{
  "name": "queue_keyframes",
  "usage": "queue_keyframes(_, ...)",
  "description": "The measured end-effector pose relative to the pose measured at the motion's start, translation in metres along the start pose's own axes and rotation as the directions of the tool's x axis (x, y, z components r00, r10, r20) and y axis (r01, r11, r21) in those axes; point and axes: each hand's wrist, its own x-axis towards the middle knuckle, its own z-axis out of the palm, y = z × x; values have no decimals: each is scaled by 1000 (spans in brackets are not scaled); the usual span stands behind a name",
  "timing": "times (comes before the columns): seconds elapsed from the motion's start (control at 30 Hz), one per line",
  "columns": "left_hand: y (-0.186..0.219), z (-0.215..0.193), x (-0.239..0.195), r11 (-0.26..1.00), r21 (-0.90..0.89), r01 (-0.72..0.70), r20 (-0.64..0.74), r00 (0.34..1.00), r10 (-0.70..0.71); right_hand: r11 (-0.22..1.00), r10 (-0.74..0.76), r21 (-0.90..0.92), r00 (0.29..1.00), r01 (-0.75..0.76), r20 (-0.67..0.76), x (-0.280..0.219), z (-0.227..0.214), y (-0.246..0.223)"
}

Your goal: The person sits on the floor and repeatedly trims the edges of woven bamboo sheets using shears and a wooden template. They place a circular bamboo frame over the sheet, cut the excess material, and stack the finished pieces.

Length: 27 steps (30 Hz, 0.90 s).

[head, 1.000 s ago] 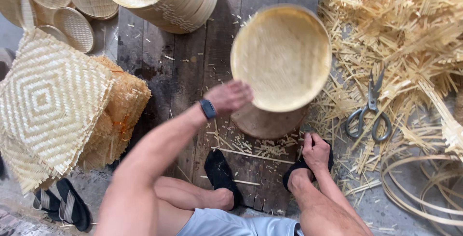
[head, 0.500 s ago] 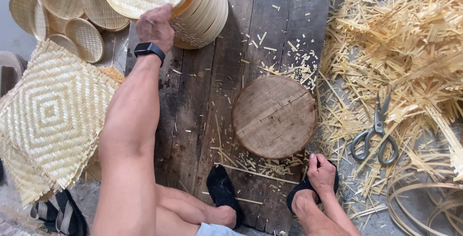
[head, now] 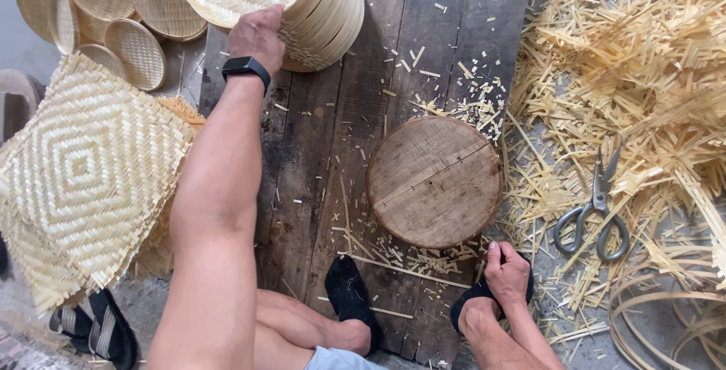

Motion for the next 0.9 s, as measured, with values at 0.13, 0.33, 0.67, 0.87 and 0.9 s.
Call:
queue_keyframes(0.13, 8, -10, 4, 995, 87, 52, 189, 980, -68, 1000, -1, 29, 1000, 1, -2, 2, -1, -2)
queue_keyframes(0.33, -29, -63, -63, 984, 166, 60, 254, 962, -102, 996, 13, 85, 1000, -15, 18, 1, -3, -2)
queue_keyframes(0.67, -147, -130, -281, 844, 310, 438, 417, 735, -534, 993, -52, 104, 998, 48, 41, 1, -3, 5)
queue_keyframes(0.87, -166, -145, -304, 915, 171, 366, 182, 901, -394, 993, -68, 98, 996, 62, 60, 6, -2, 11)
queue_keyframes(0.9, -164, -149, -304, 928, 167, 333, 75, 934, -348, 994, -73, 84, 996, 68, 59, 7, -1, 12)
